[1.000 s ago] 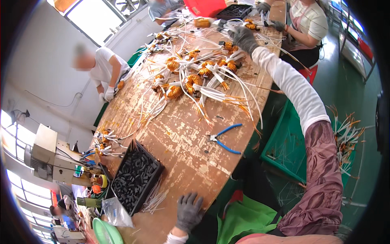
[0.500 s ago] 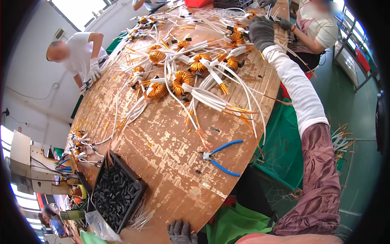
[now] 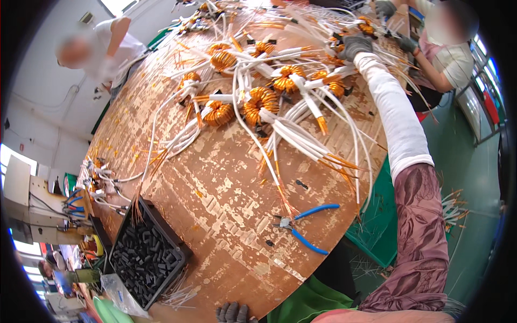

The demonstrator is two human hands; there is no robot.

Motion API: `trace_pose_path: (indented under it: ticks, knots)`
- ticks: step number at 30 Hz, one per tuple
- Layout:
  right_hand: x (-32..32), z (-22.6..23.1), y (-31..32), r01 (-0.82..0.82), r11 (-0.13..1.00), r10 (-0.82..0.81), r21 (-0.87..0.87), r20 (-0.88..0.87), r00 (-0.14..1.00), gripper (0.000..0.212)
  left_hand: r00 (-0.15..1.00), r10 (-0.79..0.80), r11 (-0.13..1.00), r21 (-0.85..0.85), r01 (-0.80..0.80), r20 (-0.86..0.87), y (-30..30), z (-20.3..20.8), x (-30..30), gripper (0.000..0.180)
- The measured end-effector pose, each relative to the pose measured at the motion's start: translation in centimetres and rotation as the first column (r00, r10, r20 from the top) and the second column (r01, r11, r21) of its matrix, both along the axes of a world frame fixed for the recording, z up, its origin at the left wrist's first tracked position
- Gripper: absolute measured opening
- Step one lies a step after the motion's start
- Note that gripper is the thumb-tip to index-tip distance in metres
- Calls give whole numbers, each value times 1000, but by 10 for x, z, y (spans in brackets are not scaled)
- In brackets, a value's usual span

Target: The person assembles wire harnesses and electronic components by hand at a workstation, securing them with fasteners and plastic sleeves. Pliers and wire cutters are used to manipulate the components.

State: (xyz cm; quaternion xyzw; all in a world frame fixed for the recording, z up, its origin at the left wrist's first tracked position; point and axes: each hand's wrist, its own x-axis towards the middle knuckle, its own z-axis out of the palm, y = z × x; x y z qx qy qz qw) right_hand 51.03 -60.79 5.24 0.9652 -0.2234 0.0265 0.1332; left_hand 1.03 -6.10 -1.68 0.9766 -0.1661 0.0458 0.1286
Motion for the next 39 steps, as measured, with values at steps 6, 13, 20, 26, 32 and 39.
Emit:
trace_pose_path:
  ticks: [6,13,20,26,32,39]
  knots:
    - [5,-20,9,27,999,-31,33,144,989,61,996,44,999,28,-42,-74,-10,17,13,39]
    - [-24,-11,-25,-239,836,-210,494,691,692,80,995,40,999,-3,-40,-91,-17,22,10,40]
    - [-84,126,10,-865,365,-183,344,938,296,43,998,40,999,-26,-39,40,-18,14,-4,38]
    - [-167,254,35,-976,206,256,76,958,129,47,995,7,999,-34,-4,102,-12,14,-8,36]
    - [-345,326,202,-987,-161,442,-16,893,-87,34,995,-37,953,-296,62,90,4,22,-9,44]
    - [-472,358,312,-966,-143,574,216,813,97,26,771,90,809,-497,312,630,32,192,-35,48]
